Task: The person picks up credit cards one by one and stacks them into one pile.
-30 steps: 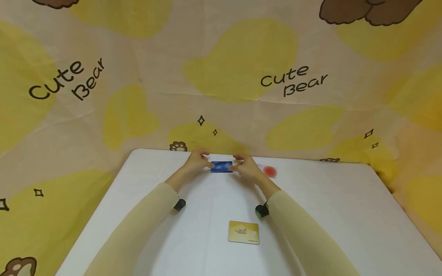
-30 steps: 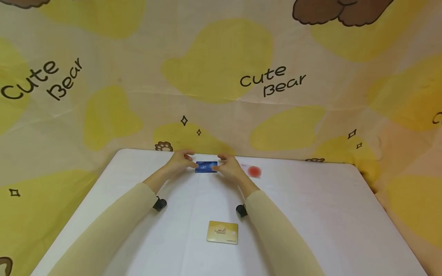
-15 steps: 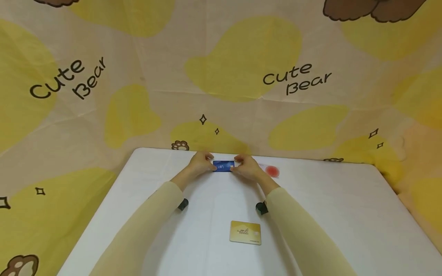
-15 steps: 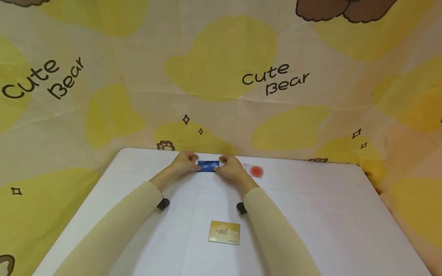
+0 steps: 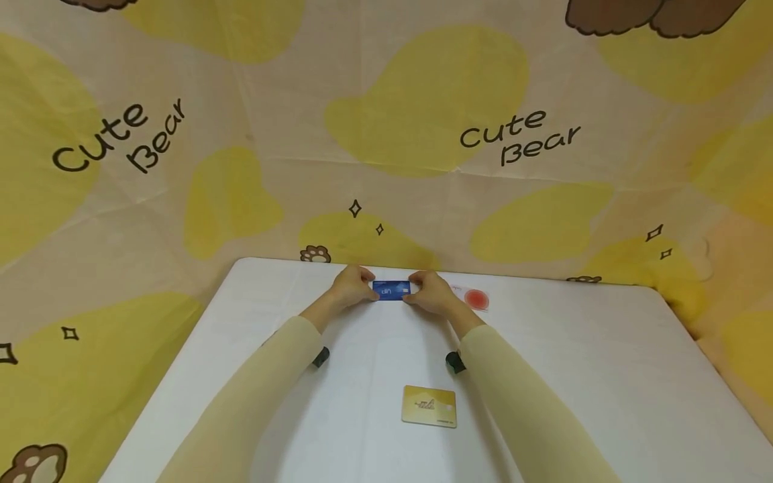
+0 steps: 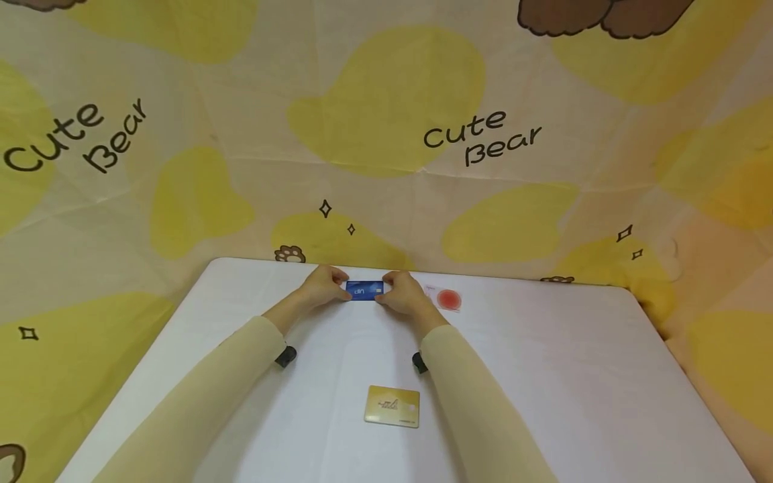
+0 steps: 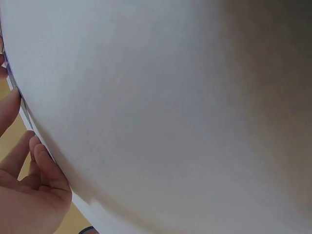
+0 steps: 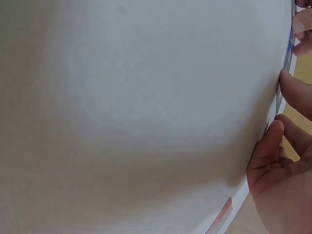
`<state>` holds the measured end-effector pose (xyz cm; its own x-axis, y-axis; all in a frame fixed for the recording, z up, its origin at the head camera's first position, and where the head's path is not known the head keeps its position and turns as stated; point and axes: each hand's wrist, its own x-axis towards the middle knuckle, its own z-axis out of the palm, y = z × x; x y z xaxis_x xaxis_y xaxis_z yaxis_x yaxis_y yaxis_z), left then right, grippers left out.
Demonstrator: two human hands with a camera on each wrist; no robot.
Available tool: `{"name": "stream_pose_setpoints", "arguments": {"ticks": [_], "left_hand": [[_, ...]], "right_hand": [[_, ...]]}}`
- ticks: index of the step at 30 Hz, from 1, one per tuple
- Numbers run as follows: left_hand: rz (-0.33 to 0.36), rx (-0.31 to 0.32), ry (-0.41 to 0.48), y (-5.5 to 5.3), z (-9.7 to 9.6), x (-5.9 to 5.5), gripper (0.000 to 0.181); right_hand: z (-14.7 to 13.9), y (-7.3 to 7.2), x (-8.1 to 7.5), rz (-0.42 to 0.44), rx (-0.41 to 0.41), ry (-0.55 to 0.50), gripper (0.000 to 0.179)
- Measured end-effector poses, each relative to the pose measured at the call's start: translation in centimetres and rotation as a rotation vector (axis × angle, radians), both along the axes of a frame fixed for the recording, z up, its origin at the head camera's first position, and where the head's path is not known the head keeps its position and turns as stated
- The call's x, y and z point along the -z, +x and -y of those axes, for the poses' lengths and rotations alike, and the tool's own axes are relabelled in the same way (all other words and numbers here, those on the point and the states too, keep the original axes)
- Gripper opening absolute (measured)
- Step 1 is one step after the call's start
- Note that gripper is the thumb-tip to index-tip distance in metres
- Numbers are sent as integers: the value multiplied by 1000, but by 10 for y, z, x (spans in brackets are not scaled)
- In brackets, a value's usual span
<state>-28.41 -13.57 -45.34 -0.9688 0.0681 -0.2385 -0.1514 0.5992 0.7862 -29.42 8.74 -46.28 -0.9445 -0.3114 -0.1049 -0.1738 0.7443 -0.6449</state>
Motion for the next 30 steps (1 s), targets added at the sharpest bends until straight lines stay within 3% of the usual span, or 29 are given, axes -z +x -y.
{"name": "stream_pose_setpoints", "arguments": {"ticks": [18, 30], "left_hand": [[-54, 47, -82, 6, -2, -3, 46], [-161, 73, -94, 9, -8, -4, 46]], "right_hand": [[4, 7, -7, 3, 7, 7, 53], [8, 11, -9, -5, 48, -73, 53]]}}
